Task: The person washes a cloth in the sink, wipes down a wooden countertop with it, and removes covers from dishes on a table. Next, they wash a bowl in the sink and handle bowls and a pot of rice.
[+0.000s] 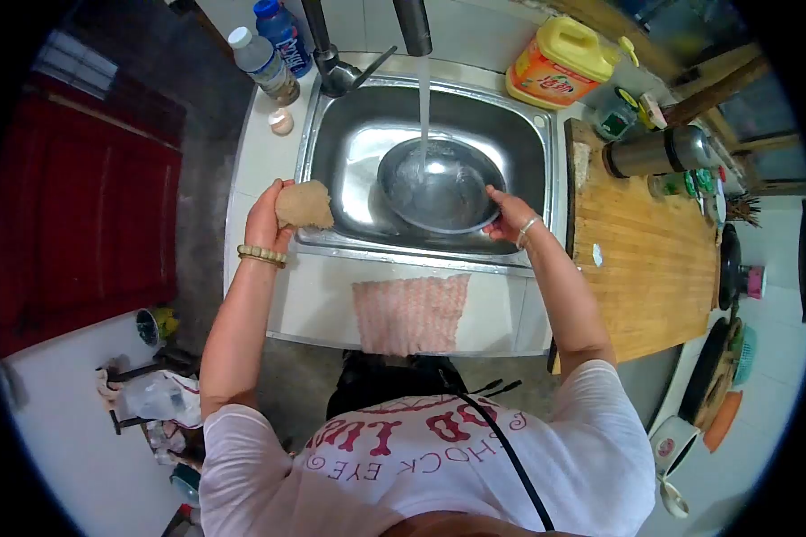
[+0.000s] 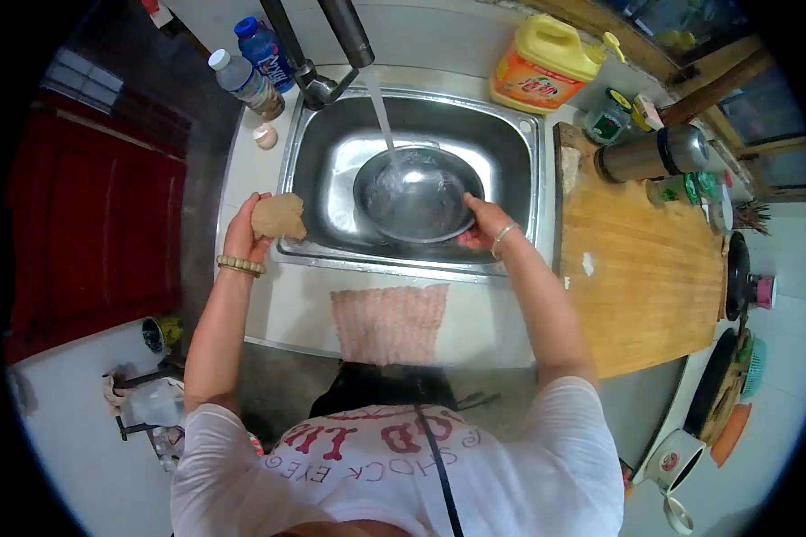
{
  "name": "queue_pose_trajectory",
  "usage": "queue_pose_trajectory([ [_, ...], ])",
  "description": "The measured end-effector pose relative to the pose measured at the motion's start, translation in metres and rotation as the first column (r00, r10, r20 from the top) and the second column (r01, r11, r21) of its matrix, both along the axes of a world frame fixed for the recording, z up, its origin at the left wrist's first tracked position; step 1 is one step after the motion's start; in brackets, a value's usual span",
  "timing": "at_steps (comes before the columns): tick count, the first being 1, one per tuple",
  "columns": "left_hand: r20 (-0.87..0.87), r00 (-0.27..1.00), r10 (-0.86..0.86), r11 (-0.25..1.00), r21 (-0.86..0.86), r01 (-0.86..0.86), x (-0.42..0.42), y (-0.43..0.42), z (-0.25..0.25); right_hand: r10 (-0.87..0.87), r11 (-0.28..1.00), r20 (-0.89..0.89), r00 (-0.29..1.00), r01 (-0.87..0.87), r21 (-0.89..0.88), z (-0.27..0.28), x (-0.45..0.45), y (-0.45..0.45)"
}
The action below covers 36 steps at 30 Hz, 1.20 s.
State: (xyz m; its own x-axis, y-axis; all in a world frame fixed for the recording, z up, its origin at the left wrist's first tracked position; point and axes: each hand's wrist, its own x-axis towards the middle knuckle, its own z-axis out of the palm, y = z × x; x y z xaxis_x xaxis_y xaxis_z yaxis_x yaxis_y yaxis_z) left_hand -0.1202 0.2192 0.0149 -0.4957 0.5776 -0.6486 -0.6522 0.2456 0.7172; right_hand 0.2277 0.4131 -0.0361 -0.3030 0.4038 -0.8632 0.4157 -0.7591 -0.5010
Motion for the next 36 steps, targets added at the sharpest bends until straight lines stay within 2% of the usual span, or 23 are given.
queue_pose_trajectory([
  [3, 0.08, 0.996, -0.034, 0.998, 0.06, 0.03, 0.01, 0.001, -0.006, -0.045, 0.994, 0.084, 0.995, 0.037, 0.103, 0.001, -0.024, 0.001],
  [4, 0.079, 0.996, -0.033, 0.998, 0.062, 0.028, 0.014, 0.002, -0.007, 0.047, 0.995, 0.063, 0.997, -0.052, 0.082, -0.006, -0.034, 0.001],
  [8, 0.176, 0.984, -0.037, 0.994, 0.107, 0.019, 0.025, -0.002, 0.001, 0.047, 0.999, 0.019, 0.999, -0.047, -0.012, -0.004, -0.009, -0.011],
  [11, 0.222, 0.975, -0.021, 0.995, 0.097, 0.0, 0.031, -0.012, 0.009, 0.034, 0.999, 0.054, 0.998, -0.034, 0.004, 0.009, 0.022, -0.003],
  [13, 0.285, 0.959, 0.004, 0.991, 0.128, -0.042, 0.034, -0.018, 0.009, -0.071, 0.997, 0.049, 0.996, 0.071, -0.007, 0.003, 0.022, 0.009],
  [15, 0.318, 0.948, -0.006, 0.988, 0.148, -0.043, 0.035, -0.021, 0.002, -0.048, 0.999, 0.112, 0.993, 0.05, -0.017, -0.003, 0.004, 0.011],
  [17, 0.341, 0.94, -0.012, 0.987, 0.155, -0.044, 0.032, -0.026, -0.003, 0.094, 0.992, 0.108, 0.99, -0.102, 0.069, 0.0, -0.016, 0.001],
  [18, 0.329, 0.944, -0.037, 0.986, 0.166, -0.02, 0.031, -0.029, -0.003, 0.109, 0.977, 0.179, 0.978, -0.139, 0.165, 0.009, -0.018, -0.004],
  [19, 0.317, 0.946, -0.063, 0.983, 0.181, 0.004, 0.029, -0.032, -0.003, 0.112, 0.977, 0.175, 0.978, -0.141, 0.162, 0.011, -0.016, -0.008],
  [21, 0.334, 0.941, -0.06, 0.974, 0.225, -0.018, 0.027, -0.038, 0.0, 0.001, 0.872, 0.192, 0.981, -0.095, 0.48, 0.016, -0.008, -0.009],
  [22, 0.355, 0.933, -0.062, 0.963, 0.268, -0.038, 0.029, -0.042, 0.002, 0.001, 0.812, 0.29, 0.957, -0.17, 0.558, 0.016, -0.01, -0.008],
  [23, 0.361, 0.931, -0.054, 0.962, 0.269, -0.049, 0.032, -0.046, 0.005, 0.01, 0.81, 0.297, 0.955, -0.182, 0.558, 0.018, -0.011, -0.008],
  [24, 0.377, 0.925, -0.038, 0.953, 0.292, -0.08, 0.035, -0.048, 0.014, 0.006, 0.547, 0.523, 0.852, -0.441, 0.712, 0.023, -0.017, -0.011],
  [25, 0.388, 0.921, -0.022, 0.943, 0.315, -0.11, 0.035, -0.051, 0.019, -0.086, 0.219, 0.696, 0.713, -0.668, 0.712, 0.029, -0.025, -0.012],
  [27, 0.344, 0.938, -0.036, 0.937, 0.339, -0.088, 0.031, -0.061, 0.016, -0.134, -0.024, 0.771, 0.622, -0.78, 0.625, 0.054, -0.034, -0.014],
  [28, 0.302, 0.951, -0.063, 0.931, 0.362, -0.053, 0.03, -0.066, 0.016, -0.207, -0.07, 0.788, 0.58, -0.812, 0.579, 0.049, -0.036, -0.012],
  [29, 0.301, 0.951, -0.061, 0.93, 0.363, -0.055, 0.028, -0.07, 0.017, -0.247, -0.032, 0.76, 0.601, -0.789, 0.614, 0.042, -0.033, -0.01],
  [31, 0.231, 0.963, -0.135, 0.886, 0.464, 0.013, 0.026, -0.079, 0.02, -0.209, 0.285, 0.739, 0.641, -0.683, 0.673, 0.056, -0.038, -0.016],
  [32, 0.231, 0.965, -0.125, 0.885, 0.465, 0.003, 0.025, -0.083, 0.021, -0.26, 0.258, 0.661, 0.704, -0.609, 0.75, 0.023, -0.025, -0.007],
  [33, 0.225, 0.97, -0.093, 0.897, 0.442, -0.017, 0.024, -0.088, 0.022, -0.305, 0.227, 0.575, 0.759, -0.528, 0.818, 0.016, -0.028, -0.008],
  [34, 0.218, 0.974, -0.061, 0.908, 0.417, -0.037, 0.024, -0.094, 0.022, -0.25, 0.597, 0.462, 0.851, -0.24, 0.765, 0.009, -0.03, -0.007],
  [35, 0.216, 0.975, -0.05, 0.908, 0.416, -0.045, 0.024, -0.099, 0.023, -0.257, 0.858, 0.323, 0.911, 0.062, 0.509, 0.002, -0.033, -0.006],
  [36, 0.209, 0.976, -0.059, 0.903, 0.428, -0.037, 0.024, -0.105, 0.024, -0.226, 0.935, 0.218, 0.949, 0.149, 0.323, -0.028, -0.027, -0.002],
])
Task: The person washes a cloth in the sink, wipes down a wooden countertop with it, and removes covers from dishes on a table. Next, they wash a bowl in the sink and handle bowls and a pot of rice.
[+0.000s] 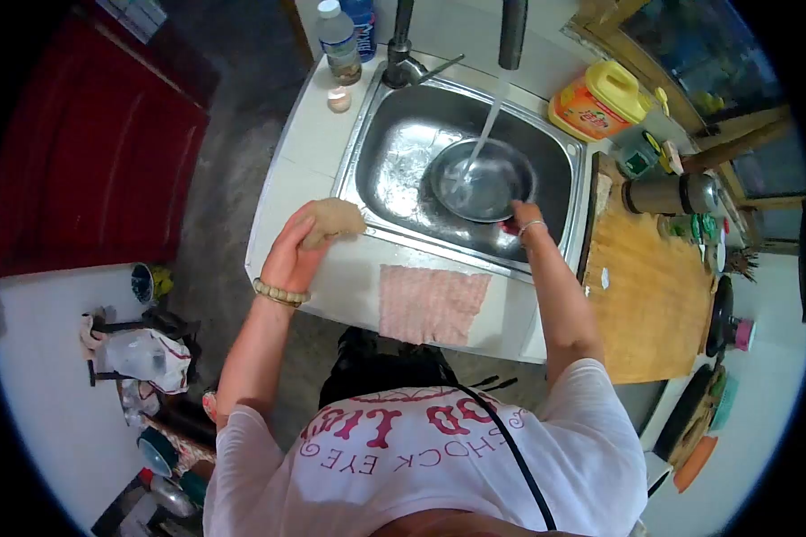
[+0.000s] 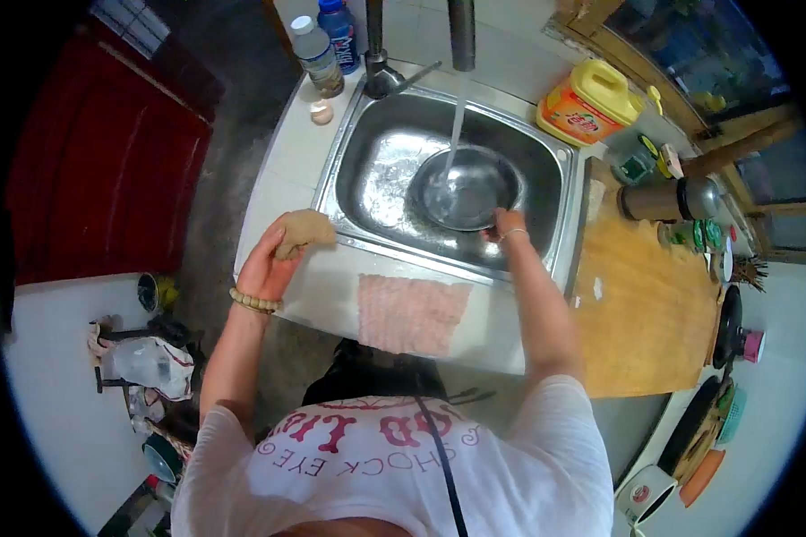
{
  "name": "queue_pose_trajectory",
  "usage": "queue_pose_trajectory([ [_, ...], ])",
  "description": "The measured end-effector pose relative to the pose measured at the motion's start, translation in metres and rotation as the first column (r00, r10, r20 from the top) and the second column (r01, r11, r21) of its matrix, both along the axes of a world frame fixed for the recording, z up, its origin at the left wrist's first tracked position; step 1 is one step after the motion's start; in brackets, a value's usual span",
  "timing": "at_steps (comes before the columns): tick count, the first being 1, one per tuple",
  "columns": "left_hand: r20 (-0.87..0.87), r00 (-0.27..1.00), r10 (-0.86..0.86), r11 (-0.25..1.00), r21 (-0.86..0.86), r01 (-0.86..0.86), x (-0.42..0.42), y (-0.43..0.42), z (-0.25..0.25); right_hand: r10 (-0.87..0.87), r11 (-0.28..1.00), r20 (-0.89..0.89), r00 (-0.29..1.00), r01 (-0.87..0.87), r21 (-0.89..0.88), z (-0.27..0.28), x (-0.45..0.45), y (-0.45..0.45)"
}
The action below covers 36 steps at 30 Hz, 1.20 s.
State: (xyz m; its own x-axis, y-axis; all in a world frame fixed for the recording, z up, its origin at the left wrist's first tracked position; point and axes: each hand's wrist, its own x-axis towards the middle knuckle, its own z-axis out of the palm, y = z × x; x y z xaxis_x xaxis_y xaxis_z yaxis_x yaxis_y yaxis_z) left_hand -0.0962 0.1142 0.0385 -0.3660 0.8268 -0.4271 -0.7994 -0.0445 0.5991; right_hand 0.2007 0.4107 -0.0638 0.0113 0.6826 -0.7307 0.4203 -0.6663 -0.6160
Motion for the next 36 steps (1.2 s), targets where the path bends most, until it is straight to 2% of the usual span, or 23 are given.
queue_pose_trajectory([
  [1, -0.009, 1.0, -0.007, 1.0, 0.014, 0.007, -0.001, -0.005, 0.001, -0.036, 0.982, -0.158, 0.987, 0.006, -0.188, -0.042, 0.006, 0.005],
  [2, -0.015, 1.0, 0.002, 1.0, 0.013, -0.001, -0.002, -0.011, 0.001, -0.009, 0.982, -0.213, 0.977, -0.031, -0.187, -0.06, 0.0, -0.002],
  [5, 0.026, 0.999, 0.023, 1.0, -0.02, -0.022, -0.002, -0.03, -0.004, 0.173, 0.973, -0.066, 0.983, -0.181, -0.141, -0.031, -0.038, -0.021],
  [6, 0.034, 0.998, 0.057, 0.997, -0.06, -0.055, -0.002, -0.036, -0.006, 0.374, 0.902, 0.262, 0.89, -0.415, 0.119, -0.065, -0.036, -0.007],
  [7, 0.043, 0.995, 0.09, 0.991, -0.1, -0.086, -0.002, -0.042, -0.007, 0.418, 0.697, 0.597, 0.685, -0.663, 0.273, -0.1, -0.033, 0.017],
  [9, 0.062, 0.992, 0.108, 0.986, -0.131, -0.1, -0.001, -0.054, -0.006, 0.312, 0.478, 0.59, 0.745, -0.659, 0.58, -0.068, -0.049, 0.06],
  [10, 0.086, 0.989, 0.123, 0.981, -0.162, -0.108, 0.001, -0.058, -0.006, 0.304, 0.374, 0.558, 0.772, -0.636, 0.675, -0.045, -0.062, 0.087],
  [11, 0.088, 0.987, 0.133, 0.98, -0.16, -0.118, 0.004, -0.059, -0.006, 0.363, 0.385, 0.348, 0.864, -0.479, 0.789, 0.001, -0.084, 0.089],
  [13, 0.059, 0.982, 0.178, 0.96, -0.231, -0.161, 0.013, -0.063, -0.004, 0.572, 0.548, 0.067, 0.817, -0.442, 0.71, 0.001, -0.123, 0.161],
  [15, 0.062, 0.981, 0.183, 0.948, -0.274, -0.159, 0.02, -0.073, 0.007, 0.576, 0.764, -0.276, 0.769, -0.387, 0.516, 0.071, -0.175, 0.147],
  [17, 0.056, 0.977, 0.207, 0.926, -0.332, -0.177, 0.028, -0.085, 0.014, 0.639, 0.755, -0.324, 0.698, -0.486, 0.441, 0.074, -0.207, 0.175],
  [20, 0.058, 0.95, 0.308, 0.843, -0.479, -0.244, 0.046, -0.101, 0.005, 0.563, 0.798, -0.411, 0.717, -0.341, 0.497, 0.081, -0.223, 0.169],
  [23, 0.098, 0.921, 0.377, 0.889, -0.318, -0.33, 0.062, -0.115, 0.003, 0.589, 0.754, -0.369, 0.719, -0.325, 0.571, 0.087, -0.191, 0.147],
  [25, 0.043, 0.924, 0.38, 0.895, -0.269, -0.355, 0.068, -0.126, 0.016, 0.622, 0.413, 0.109, 0.775, -0.443, 0.796, 0.059, -0.15, 0.147],
  [26, -0.03, 0.932, 0.361, 0.909, -0.211, -0.358, 0.07, -0.132, 0.022, 0.547, 0.207, 0.321, 0.773, -0.496, 0.843, 0.062, -0.126, 0.123],
  [27, -0.026, 0.924, 0.383, 0.9, -0.214, -0.379, 0.074, -0.135, 0.025, 0.436, -0.062, 0.531, 0.726, -0.565, 0.823, 0.026, -0.096, 0.135],
  [28, -0.059, 0.905, 0.421, 0.889, -0.169, -0.425, 0.079, -0.136, 0.025, 0.447, -0.079, 0.523, 0.725, -0.551, 0.831, 0.021, -0.078, 0.119],
  [29, -0.081, 0.888, 0.453, 0.877, -0.137, -0.46, 0.081, -0.139, 0.028, 0.536, 0.506, 0.208, 0.818, -0.508, 0.697, 0.019, -0.06, 0.096],
  [30, -0.086, 0.883, 0.462, 0.873, -0.131, -0.47, 0.08, -0.144, 0.028, 0.409, 0.891, -0.093, 0.908, -0.375, 0.256, 0.016, -0.049, 0.073],
  [31, -0.07, 0.904, 0.422, 0.899, -0.094, -0.428, 0.079, -0.148, 0.027, 0.605, 0.682, 0.116, 0.788, -0.588, 0.435, 0.007, -0.045, 0.05],
  [32, -0.053, 0.924, 0.378, 0.923, -0.061, -0.381, 0.083, -0.154, 0.026, 0.705, 0.658, -0.056, 0.707, -0.622, 0.425, 0.038, -0.054, -0.006],
  [33, -0.056, 0.922, 0.383, 0.921, -0.056, -0.386, 0.087, -0.157, 0.027, 0.825, 0.554, -0.159, 0.543, -0.721, 0.416, 0.052, -0.062, -0.053],
  [36, -0.113, 0.944, 0.311, 0.95, 0.017, -0.311, 0.115, -0.157, 0.034, 0.925, 0.358, -0.288, 0.249, -0.826, 0.436, 0.119, -0.086, -0.204],
])
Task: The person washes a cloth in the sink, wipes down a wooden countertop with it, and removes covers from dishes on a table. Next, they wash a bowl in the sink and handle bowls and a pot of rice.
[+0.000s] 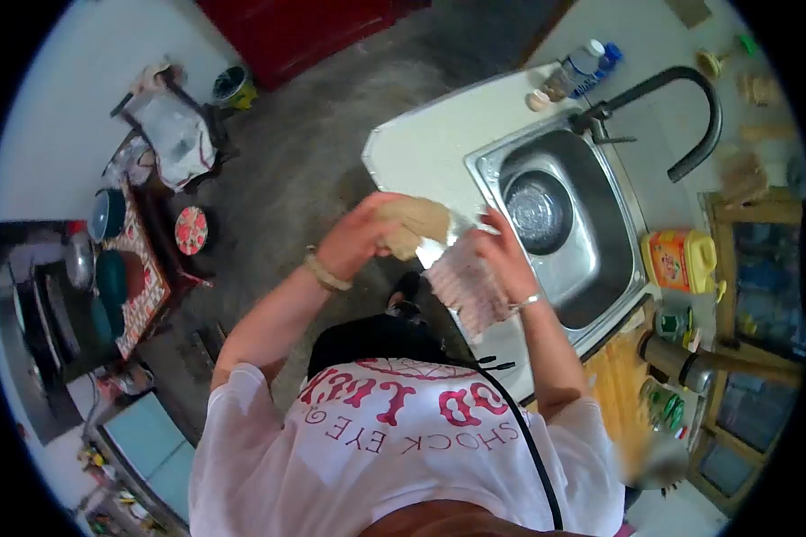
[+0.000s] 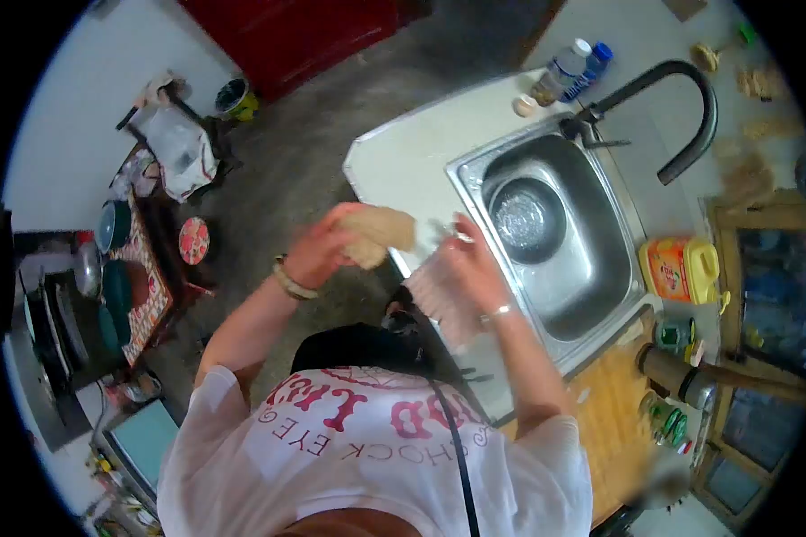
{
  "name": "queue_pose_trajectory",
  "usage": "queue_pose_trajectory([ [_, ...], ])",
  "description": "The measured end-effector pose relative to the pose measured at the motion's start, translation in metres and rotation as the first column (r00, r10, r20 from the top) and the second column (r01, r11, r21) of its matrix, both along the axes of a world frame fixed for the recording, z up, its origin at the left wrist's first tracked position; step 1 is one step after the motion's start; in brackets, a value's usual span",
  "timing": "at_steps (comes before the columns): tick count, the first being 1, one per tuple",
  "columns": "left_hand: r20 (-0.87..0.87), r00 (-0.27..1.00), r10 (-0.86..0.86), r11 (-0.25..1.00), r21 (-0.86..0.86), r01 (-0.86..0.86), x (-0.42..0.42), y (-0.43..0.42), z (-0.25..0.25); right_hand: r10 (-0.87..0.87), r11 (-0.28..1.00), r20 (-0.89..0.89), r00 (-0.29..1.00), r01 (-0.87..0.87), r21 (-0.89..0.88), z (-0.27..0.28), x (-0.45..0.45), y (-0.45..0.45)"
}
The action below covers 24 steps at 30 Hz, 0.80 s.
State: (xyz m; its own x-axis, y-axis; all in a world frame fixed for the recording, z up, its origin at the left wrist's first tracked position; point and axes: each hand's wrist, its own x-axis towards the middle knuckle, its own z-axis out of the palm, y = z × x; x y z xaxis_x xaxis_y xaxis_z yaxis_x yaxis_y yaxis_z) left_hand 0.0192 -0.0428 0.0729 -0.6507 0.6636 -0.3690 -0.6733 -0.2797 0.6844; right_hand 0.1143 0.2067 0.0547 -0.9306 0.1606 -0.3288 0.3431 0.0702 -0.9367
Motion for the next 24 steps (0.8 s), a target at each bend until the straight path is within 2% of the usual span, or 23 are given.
queue_pose_trajectory([
  [2, -0.262, 0.954, -0.147, 0.931, -0.362, 0.044, 0.023, -0.009, 0.013, 0.169, 0.983, -0.149, 0.974, -0.178, -0.052, 0.017, -0.004, -0.062],
  [3, -0.281, 0.955, -0.095, 0.931, -0.365, -0.015, 0.032, -0.028, 0.017, 0.263, 0.959, -0.223, 0.939, -0.279, -0.041, 0.02, -0.002, -0.088],
  [4, -0.536, 0.835, -0.122, 0.87, -0.462, -0.169, 0.042, -0.048, 0.017, 0.263, 0.964, -0.15, 0.953, -0.257, 0.061, 0.019, 0.002, -0.107],
  [5, -0.728, 0.658, -0.192, 0.782, -0.519, -0.345, 0.054, -0.075, 0.016, 0.332, 0.943, -0.163, 0.929, -0.326, 0.06, 0.02, 0.005, -0.128],
  [7, -0.772, 0.621, -0.137, 0.727, -0.504, -0.465, 0.088, -0.14, 0.019, 0.313, 0.95, -0.098, 0.945, -0.312, 0.019, 0.022, 0.015, -0.175],
  [8, -0.815, 0.551, -0.178, 0.674, -0.509, -0.535, 0.111, -0.17, 0.024, 0.312, 0.936, -0.158, 0.937, -0.332, -0.119, 0.017, 0.021, -0.201],
  [9, -0.845, 0.483, -0.228, 0.617, -0.509, -0.6, 0.139, -0.2, 0.028, 0.337, 0.901, -0.088, 0.937, -0.348, -0.259, 0.029, 0.031, -0.23],
  [11, -0.847, 0.488, -0.209, 0.526, -0.519, -0.674, 0.188, -0.256, 0.013, 0.573, 0.813, -0.09, 0.815, -0.579, -0.064, 0.048, 0.047, -0.282],
  [12, -0.759, 0.608, -0.231, 0.463, -0.636, -0.618, 0.214, -0.283, 0.012, 0.619, 0.778, -0.096, 0.78, -0.625, -0.057, 0.048, 0.057, -0.311],
  [13, -0.656, 0.717, -0.236, 0.401, -0.738, -0.543, 0.243, -0.307, 0.018, 0.698, 0.704, -0.175, 0.694, -0.71, -0.009, 0.046, 0.067, -0.344],
  [14, -0.546, 0.837, -0.047, 0.513, -0.732, -0.449, 0.266, -0.329, 0.025, 0.76, 0.627, -0.249, 0.6, -0.778, 0.041, 0.046, 0.076, -0.375],
  [15, -0.551, 0.834, -0.009, 0.488, -0.731, -0.477, 0.295, -0.35, 0.023, 0.787, 0.59, -0.255, 0.562, -0.806, 0.044, 0.055, 0.093, -0.409],
  [16, -0.513, 0.784, 0.348, 0.635, -0.487, -0.6, 0.324, -0.369, 0.02, 0.77, 0.553, -0.193, 0.608, -0.787, -0.276, 0.071, 0.111, -0.445],
  [17, -0.358, 0.674, 0.646, 0.655, -0.193, -0.731, 0.349, -0.39, 0.017, 0.766, 0.478, -0.106, 0.634, -0.673, -0.564, 0.084, 0.128, -0.481],
  [18, -0.367, 0.643, 0.672, 0.622, -0.191, -0.759, 0.374, -0.412, 0.021, 0.768, 0.476, -0.081, 0.636, -0.65, -0.592, 0.092, 0.144, -0.516],
  [19, -0.417, 0.538, 0.732, 0.54, -0.126, -0.832, 0.399, -0.434, 0.027, 0.794, 0.447, -0.084, 0.602, -0.672, -0.591, 0.106, 0.159, -0.549],
  [20, -0.455, 0.426, 0.782, 0.452, -0.058, -0.89, 0.423, -0.45, 0.031, 0.822, 0.406, -0.026, 0.569, -0.618, -0.673, 0.117, 0.173, -0.579],
  [21, -0.505, 0.409, 0.76, 0.428, -0.084, -0.9, 0.443, -0.459, 0.055, 0.85, 0.37, 0.042, 0.526, -0.537, -0.759, 0.134, 0.174, -0.592],
  [22, -0.554, 0.392, 0.735, 0.402, -0.109, -0.909, 0.462, -0.469, 0.076, 0.87, 0.357, 0.052, 0.491, -0.552, -0.754, 0.122, 0.18, -0.621],
  [23, -0.114, 0.329, 0.937, 0.342, 0.129, -0.931, 0.486, -0.485, 0.088, 0.928, 0.228, 0.018, 0.372, -0.531, -0.816, 0.1, 0.19, -0.658],
  [24, -0.107, 0.293, 0.95, 0.306, 0.133, -0.943, 0.506, -0.502, 0.09, 0.967, 0.101, -0.027, 0.251, -0.483, -0.87, 0.088, 0.202, -0.688],
])
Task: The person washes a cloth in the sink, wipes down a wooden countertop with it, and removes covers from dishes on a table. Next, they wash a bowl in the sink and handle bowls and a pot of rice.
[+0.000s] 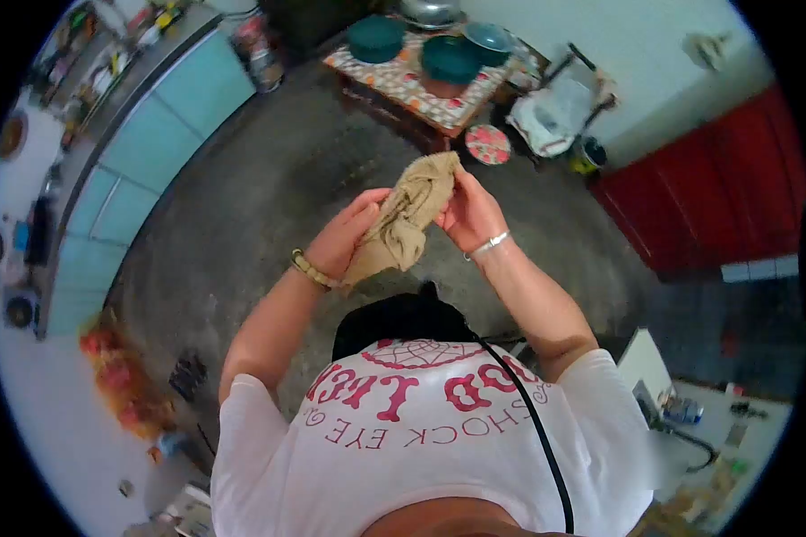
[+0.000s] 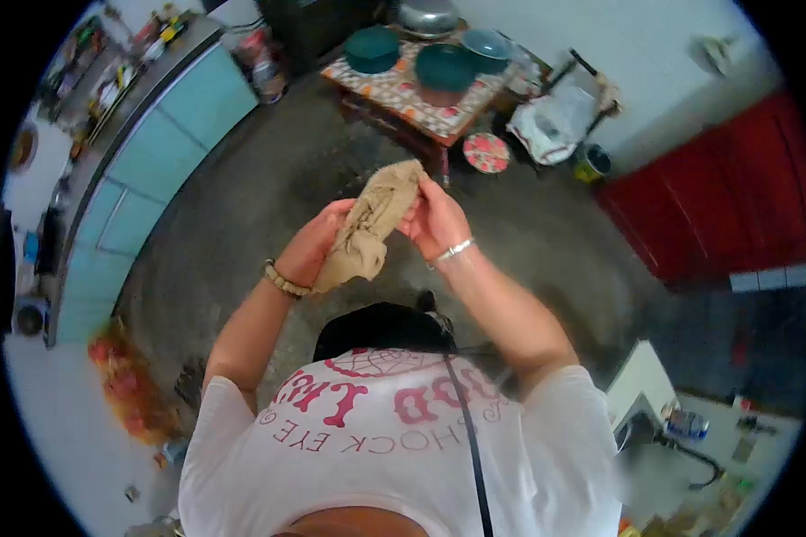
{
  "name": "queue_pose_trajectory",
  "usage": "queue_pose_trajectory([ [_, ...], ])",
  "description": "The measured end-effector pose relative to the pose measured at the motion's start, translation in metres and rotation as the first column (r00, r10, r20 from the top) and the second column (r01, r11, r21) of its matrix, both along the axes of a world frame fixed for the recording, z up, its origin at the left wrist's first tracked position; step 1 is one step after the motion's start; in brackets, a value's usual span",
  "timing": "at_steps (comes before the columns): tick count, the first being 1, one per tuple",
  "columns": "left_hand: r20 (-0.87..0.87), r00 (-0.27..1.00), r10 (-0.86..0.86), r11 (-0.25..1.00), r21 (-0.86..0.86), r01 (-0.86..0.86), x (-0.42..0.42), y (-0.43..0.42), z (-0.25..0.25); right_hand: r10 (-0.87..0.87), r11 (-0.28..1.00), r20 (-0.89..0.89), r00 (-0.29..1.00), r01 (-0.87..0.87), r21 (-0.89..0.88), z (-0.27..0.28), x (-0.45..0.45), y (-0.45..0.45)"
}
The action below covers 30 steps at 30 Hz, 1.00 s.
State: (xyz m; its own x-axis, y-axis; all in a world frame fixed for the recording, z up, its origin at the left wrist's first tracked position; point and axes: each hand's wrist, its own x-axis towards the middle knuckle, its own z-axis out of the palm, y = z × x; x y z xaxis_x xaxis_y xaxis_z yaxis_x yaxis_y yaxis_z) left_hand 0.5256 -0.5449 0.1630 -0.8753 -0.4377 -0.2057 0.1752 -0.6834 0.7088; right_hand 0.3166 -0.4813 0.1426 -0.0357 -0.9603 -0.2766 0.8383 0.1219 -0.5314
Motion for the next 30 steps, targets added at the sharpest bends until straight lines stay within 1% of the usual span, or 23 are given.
queue_pose_trajectory([
  [2, 0.015, 0.993, 0.118, 0.938, -0.33, -0.106, 0.036, -0.032, -0.002, 0.075, 0.997, -0.058, 0.996, -0.073, 0.036, 0.027, 0.043, -0.05],
  [3, 0.01, 0.988, 0.154, 0.935, -0.325, -0.142, 0.054, -0.052, -0.005, 0.112, 0.992, -0.118, 0.987, -0.105, 0.067, 0.035, 0.064, -0.078],
  [5, 0.129, 0.95, 0.283, 0.833, -0.524, -0.177, 0.077, -0.079, -0.006, 0.222, 0.975, -0.134, 0.966, -0.221, 0.023, 0.03, 0.083, -0.115],
  [7, 0.2, 0.903, 0.379, 0.804, -0.554, -0.215, 0.103, -0.127, -0.014, 0.232, 0.973, -0.377, 0.897, -0.22, 0.075, 0.013, 0.111, -0.161],
  [8, 0.266, 0.858, 0.439, 0.781, -0.584, -0.219, 0.115, -0.147, -0.016, 0.278, 0.957, -0.511, 0.814, -0.281, 0.072, -0.004, 0.119, -0.187],
  [9, 0.275, 0.84, 0.469, 0.77, -0.593, -0.236, 0.126, -0.159, -0.009, 0.3, 0.948, -0.502, 0.811, -0.313, 0.061, -0.01, 0.127, -0.208],
  [11, 0.274, 0.773, 0.573, 0.72, -0.618, -0.314, 0.146, -0.209, 0.005, 0.376, 0.906, -0.661, 0.65, -0.409, 0.112, -0.021, 0.138, -0.275],
  [12, 0.284, 0.754, 0.593, 0.711, -0.624, -0.324, 0.16, -0.229, 0.008, 0.425, 0.895, -0.605, 0.673, -0.414, 0.167, -0.02, 0.145, -0.306],
  [13, 0.294, 0.701, 0.65, 0.637, -0.714, -0.29, 0.176, -0.248, 0.009, 0.434, 0.887, -0.6, 0.672, -0.435, 0.155, -0.022, 0.156, -0.332],
  [14, 0.293, 0.647, 0.704, 0.557, -0.794, -0.246, 0.19, -0.268, 0.012, 0.463, 0.879, -0.492, 0.737, -0.453, 0.149, -0.022, 0.167, -0.359],
  [15, 0.294, 0.627, 0.721, 0.545, -0.799, -0.252, 0.2, -0.286, 0.02, 0.492, 0.868, -0.376, 0.785, -0.474, 0.147, -0.02, 0.18, -0.383],
  [17, 0.338, 0.571, 0.748, 0.509, -0.844, -0.169, 0.216, -0.31, 0.039, 0.572, 0.811, -0.393, 0.72, -0.566, 0.145, 0.002, 0.215, -0.416],
  [18, 0.325, 0.538, 0.778, 0.487, -0.853, -0.188, 0.224, -0.323, 0.041, 0.488, 0.743, -0.619, 0.615, -0.665, -0.076, -0.002, 0.232, -0.431],
  [19, 0.38, 0.511, 0.771, 0.487, -0.869, -0.09, 0.234, -0.337, 0.045, 0.318, 0.593, -0.791, 0.523, -0.76, -0.265, -0.001, 0.249, -0.447],
  [20, 0.437, 0.477, 0.762, 0.493, -0.87, 0.01, 0.248, -0.35, 0.049, 0.248, 0.509, -0.865, 0.436, -0.819, -0.266, 0.003, 0.265, -0.465],
  [21, 0.428, 0.448, 0.785, 0.479, -0.878, -0.001, 0.264, -0.363, 0.055, 0.249, 0.476, -0.866, 0.433, -0.834, -0.28, 0.002, 0.28, -0.487],
  [23, 0.464, 0.351, 0.813, 0.388, -0.882, 0.267, 0.297, -0.385, 0.064, 0.064, 0.406, -0.961, 0.271, -0.886, -0.223, -0.009, 0.312, -0.529],
  [24, 0.438, 0.289, 0.851, 0.346, -0.882, 0.32, 0.312, -0.392, 0.062, 0.098, 0.44, -0.94, 0.326, -0.862, -0.253, 0.003, 0.322, -0.539],
  [25, 0.432, 0.278, 0.858, 0.341, -0.884, 0.32, 0.332, -0.403, 0.061, 0.093, 0.429, -0.94, 0.329, -0.865, -0.26, 0.016, 0.334, -0.555],
  [27, 0.343, 0.185, 0.921, 0.251, -0.885, 0.392, 0.375, -0.425, 0.052, 0.083, 0.405, -0.926, 0.369, -0.861, -0.307, 0.031, 0.353, -0.583],
  [28, 0.371, 0.135, 0.919, 0.275, -0.847, 0.455, 0.398, -0.435, 0.049, 0.093, 0.411, -0.928, 0.362, -0.863, -0.295, 0.041, 0.359, -0.587],
  [29, 0.363, 0.142, 0.921, 0.267, -0.852, 0.45, 0.42, -0.445, 0.045, 0.143, 0.468, -0.957, 0.251, -0.87, -0.158, 0.054, 0.366, -0.599],
  [30, 0.306, 0.098, 0.947, 0.235, -0.867, 0.44, 0.444, -0.458, 0.04, 0.19, 0.513, -0.972, 0.139, -0.858, -0.022, 0.061, 0.376, -0.619],
])
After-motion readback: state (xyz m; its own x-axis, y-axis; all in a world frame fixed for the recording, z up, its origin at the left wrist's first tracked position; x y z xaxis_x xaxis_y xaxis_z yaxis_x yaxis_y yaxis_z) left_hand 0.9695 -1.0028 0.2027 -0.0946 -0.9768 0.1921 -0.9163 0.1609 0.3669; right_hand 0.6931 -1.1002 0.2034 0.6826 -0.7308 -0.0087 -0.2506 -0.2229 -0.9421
